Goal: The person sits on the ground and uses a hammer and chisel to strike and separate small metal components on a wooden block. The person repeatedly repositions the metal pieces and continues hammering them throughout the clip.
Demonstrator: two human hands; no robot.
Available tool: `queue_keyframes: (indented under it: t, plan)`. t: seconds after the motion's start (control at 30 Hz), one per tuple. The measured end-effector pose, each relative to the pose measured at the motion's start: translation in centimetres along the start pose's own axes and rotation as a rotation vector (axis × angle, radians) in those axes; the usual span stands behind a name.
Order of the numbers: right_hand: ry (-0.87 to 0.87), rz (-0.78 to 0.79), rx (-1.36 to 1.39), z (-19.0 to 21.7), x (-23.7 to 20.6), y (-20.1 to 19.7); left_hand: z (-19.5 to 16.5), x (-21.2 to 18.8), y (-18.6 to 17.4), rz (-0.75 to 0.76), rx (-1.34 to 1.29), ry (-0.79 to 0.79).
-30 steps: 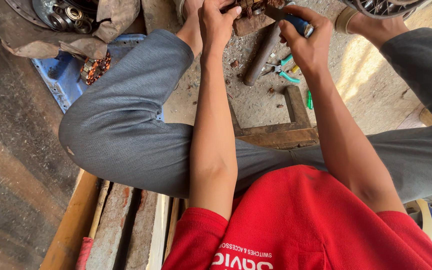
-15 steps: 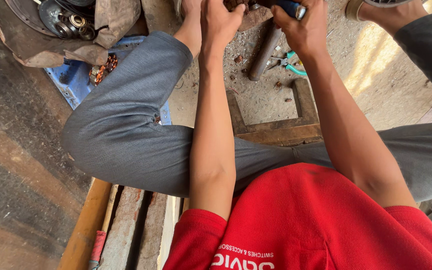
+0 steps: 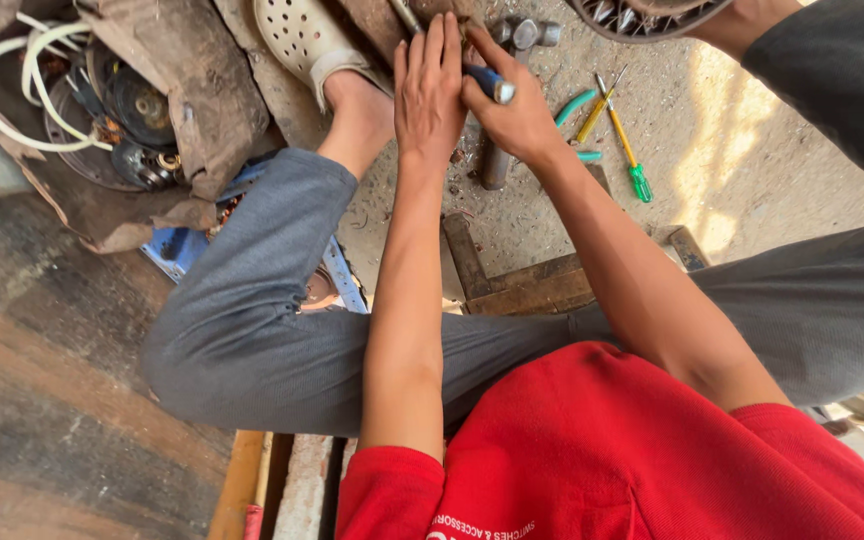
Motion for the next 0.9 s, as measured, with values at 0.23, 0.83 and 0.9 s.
queue_keyframes:
  t: [0.23, 0.83, 0.9]
  plan:
    - [0.990, 0.062, 0.518, -9.4, -8.8, 0.4, -1.4, 0.8, -0.2, -0.094, 0.058, -0.011]
    - [0.967, -0.403, -0.394, -11.4, -9.9, -4.9, -2.3, 1.7, -0.4, -0.137, -0.074, -0.125]
    - [0.998, -0.290, -0.368, -10.5, -11.1, -6.3, -2.4, 1.1, -0.5, -0.153, -0.071, -0.114]
Point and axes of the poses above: each hand's wrist, its own x-axis towards the middle knuckle, its own y-axis out of the palm, z = x × y, the point moved 9 cm from there along x, towards the middle knuckle, and after that the axes turned 15 degrees about -y, right-handed, at the moved point
